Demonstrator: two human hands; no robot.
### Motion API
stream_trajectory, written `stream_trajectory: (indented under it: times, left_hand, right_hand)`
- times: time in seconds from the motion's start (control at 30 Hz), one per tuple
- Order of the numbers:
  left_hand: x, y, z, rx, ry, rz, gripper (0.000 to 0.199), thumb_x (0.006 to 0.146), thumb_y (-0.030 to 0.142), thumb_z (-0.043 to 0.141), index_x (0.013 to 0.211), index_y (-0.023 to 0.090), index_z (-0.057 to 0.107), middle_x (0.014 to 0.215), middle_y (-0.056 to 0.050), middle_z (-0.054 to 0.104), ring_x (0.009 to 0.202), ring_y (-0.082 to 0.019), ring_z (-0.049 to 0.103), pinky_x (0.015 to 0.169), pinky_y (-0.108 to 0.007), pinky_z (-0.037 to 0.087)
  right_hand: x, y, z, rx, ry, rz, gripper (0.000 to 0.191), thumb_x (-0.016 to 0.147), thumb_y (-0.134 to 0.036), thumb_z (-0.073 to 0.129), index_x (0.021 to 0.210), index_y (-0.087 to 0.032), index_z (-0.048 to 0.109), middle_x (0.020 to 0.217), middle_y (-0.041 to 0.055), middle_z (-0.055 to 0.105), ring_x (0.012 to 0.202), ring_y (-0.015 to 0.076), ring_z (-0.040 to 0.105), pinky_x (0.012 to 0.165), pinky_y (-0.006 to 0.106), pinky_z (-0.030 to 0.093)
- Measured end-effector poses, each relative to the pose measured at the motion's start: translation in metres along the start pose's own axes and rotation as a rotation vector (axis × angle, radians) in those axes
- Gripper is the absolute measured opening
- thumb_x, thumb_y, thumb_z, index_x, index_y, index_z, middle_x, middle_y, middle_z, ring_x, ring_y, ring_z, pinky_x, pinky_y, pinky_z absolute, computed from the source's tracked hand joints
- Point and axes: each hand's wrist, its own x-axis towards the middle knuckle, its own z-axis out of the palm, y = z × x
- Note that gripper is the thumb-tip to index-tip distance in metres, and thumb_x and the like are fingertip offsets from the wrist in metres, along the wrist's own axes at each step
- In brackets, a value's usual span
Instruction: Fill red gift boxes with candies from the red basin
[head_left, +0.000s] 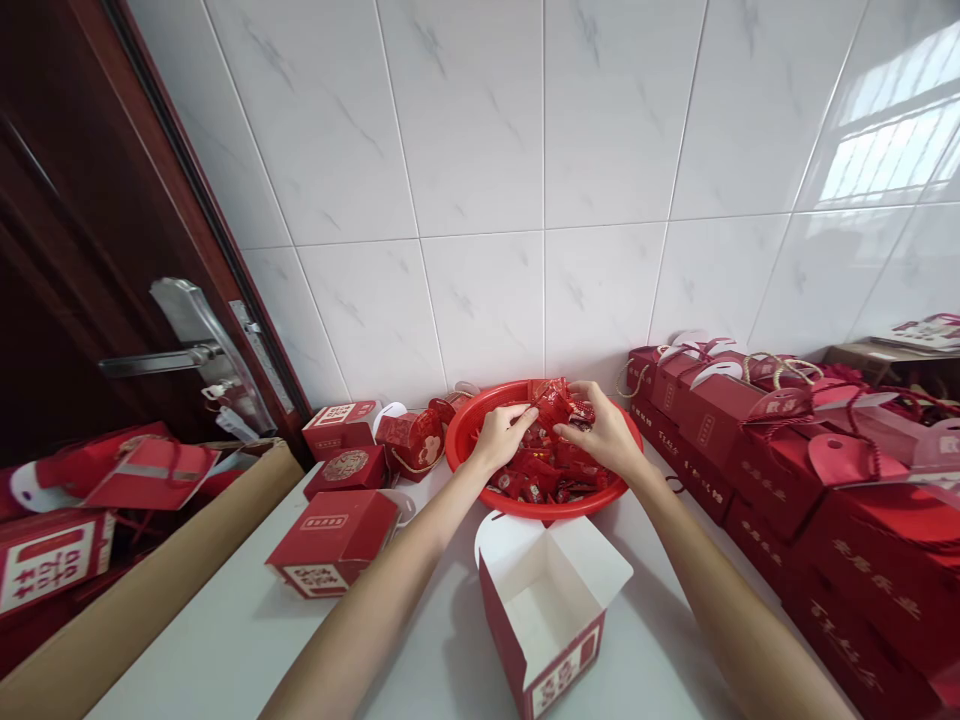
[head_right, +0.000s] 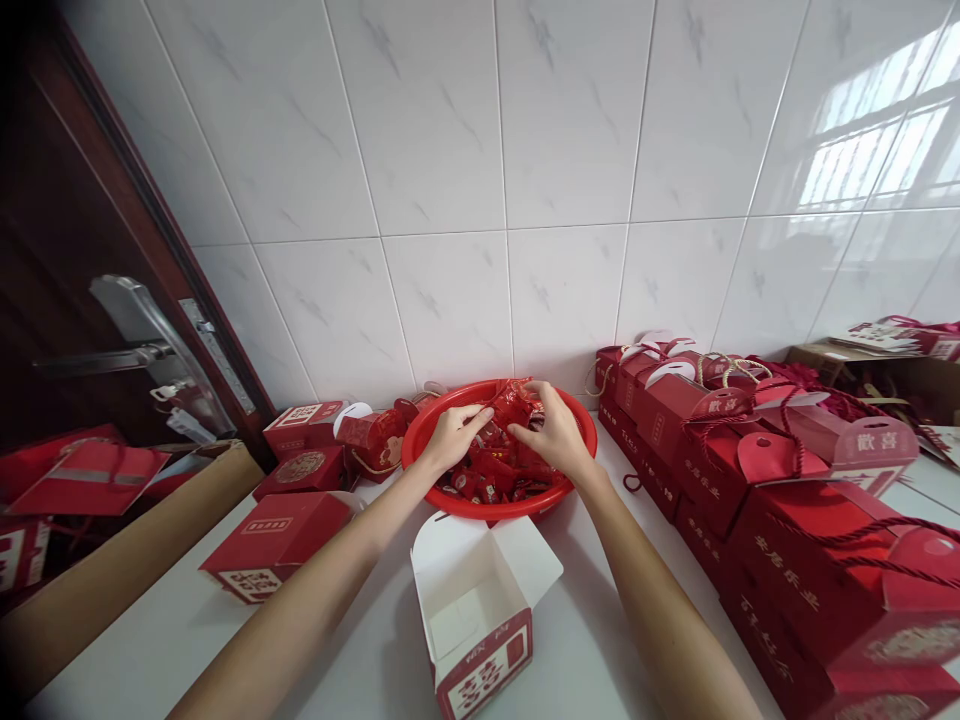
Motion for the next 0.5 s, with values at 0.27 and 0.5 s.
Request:
stream_trajectory:
  times: [0.27,0.5]
  left_hand:
    - [-0.002,0.005,0.007,-0.131,-0.333,0.055,0.035,0.084,0.039,0.066,0.112,0.018,0.068,0.094,-0.005,0.072,0.088,-0.021,0.066,0.084,-0.033,0.051]
    - [0.008,0.014,0.026,0.235,-0.537,0.094,0.088,0.070,0.038,0.080,0.149,0.023,0.044,0.123,-0.009,0.070,0.107,-0.027,0.067,0.095,-0.037,0.051]
  right_hand:
    - [0.004,0.001,0.002,0.345,-0.063,0.184,0.052,0.067,-0.028,0.064,0.118,-0.022,0.062,0.111,0.0070,0.072,0.104,0.0254,0.067,0.090,0.040,0.053]
    - [0.011,0.007,-0.004,0.668,0.284,0.441,0.019,0.060,-0.030,0.062,0.076,-0.021,0.067,0.071,-0.0019,0.069,0.069,0.0166,0.062,0.067,0.027,0.050]
